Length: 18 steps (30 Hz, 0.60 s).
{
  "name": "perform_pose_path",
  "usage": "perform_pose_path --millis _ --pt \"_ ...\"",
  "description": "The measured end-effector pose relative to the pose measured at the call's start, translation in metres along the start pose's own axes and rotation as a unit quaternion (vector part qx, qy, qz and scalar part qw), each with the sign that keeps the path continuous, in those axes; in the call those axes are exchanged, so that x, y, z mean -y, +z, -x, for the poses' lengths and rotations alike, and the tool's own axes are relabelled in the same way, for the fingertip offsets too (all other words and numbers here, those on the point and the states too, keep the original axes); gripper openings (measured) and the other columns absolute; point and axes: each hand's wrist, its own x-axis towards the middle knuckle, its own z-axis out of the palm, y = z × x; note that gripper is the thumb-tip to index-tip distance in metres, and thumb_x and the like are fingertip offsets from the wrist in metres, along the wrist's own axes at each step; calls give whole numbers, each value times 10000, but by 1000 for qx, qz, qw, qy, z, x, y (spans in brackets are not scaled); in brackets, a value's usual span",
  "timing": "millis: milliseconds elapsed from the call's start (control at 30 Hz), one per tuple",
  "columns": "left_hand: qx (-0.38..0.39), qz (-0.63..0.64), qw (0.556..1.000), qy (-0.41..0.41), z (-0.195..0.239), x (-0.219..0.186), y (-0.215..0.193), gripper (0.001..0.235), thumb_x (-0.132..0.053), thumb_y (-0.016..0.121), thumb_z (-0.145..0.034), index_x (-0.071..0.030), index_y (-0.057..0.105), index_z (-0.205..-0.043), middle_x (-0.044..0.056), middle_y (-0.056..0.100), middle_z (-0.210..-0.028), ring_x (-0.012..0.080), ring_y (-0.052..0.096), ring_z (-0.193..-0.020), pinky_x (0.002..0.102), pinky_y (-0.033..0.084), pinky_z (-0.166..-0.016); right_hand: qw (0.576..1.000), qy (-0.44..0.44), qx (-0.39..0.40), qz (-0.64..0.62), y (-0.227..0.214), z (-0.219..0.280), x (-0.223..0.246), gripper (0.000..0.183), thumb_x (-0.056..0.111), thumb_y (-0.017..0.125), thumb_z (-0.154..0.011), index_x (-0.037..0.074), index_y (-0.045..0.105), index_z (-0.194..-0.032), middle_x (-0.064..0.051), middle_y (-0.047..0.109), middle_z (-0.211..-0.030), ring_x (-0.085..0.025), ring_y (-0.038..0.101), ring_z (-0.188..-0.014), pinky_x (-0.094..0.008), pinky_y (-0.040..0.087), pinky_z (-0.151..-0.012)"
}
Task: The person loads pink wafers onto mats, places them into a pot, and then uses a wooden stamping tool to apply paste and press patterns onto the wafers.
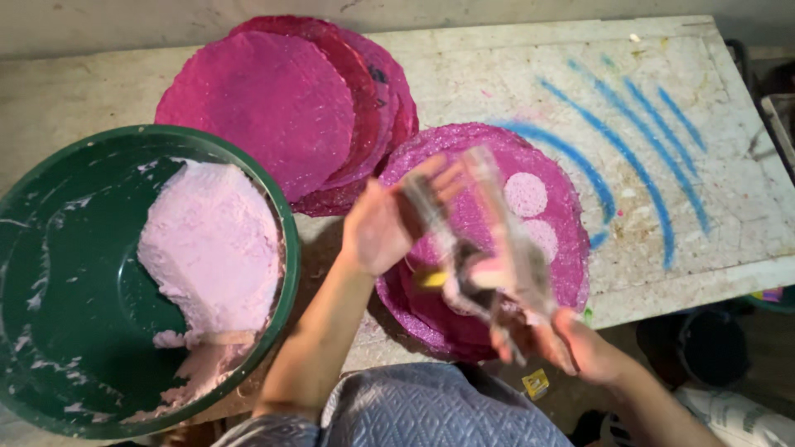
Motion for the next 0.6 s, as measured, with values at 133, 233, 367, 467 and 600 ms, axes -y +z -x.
perform_pose_path --millis 133,233,367,467,600 --pt "159 47 985 55 -12 2 19 848 -502 619 -876 -133 347 -1589 175 454 -1567 373 426 -1486 533 251 -1313 989 93 110 -25 8 -13 28 877 733 384 -934 7 487 -1417 -132 669 -1166 -212 654 -1013 -356 505 -882" --pt "181 65 975 115 -17 8 23 679 -268 618 -829 -106 531 -1483 90 582 -1276 263 523 -1254 446 280 -1211 983 142 102 58 -4 -12 62 826 694 372 -945 4 534 -1368 -128 685 -1137 -212 655 -1007 -363 505 -888" --pt "168 54 969 171 -40 5 6 354 -172 571 -794 -111 595 -1143 44 606 -1090 211 583 -1098 400 323 -1152 967 196 60 149 -24 -19 103 769 642 355 -960 -2 596 -1304 -122 707 -1100 -212 656 -1000 -373 505 -896" --pt "131 104 966 200 -53 7 -10 315 -167 568 -744 -140 572 -1058 28 596 -1054 223 594 -1133 443 351 -1215 955 237 24 176 -26 -35 127 736 603 342 -971 -6 643 -1255 -118 723 -1071 -212 657 -994 -380 506 -902" --pt "47 226 945 232 -54 20 -31 284 -180 556 -805 -142 551 -1086 36 567 -1055 219 577 -1070 398 409 -1113 895 341 -56 283 -10 -61 140 775 675 248 -911 102 666 -1224 -22 766 -1084 -126 680 -1020 -297 514 -936"
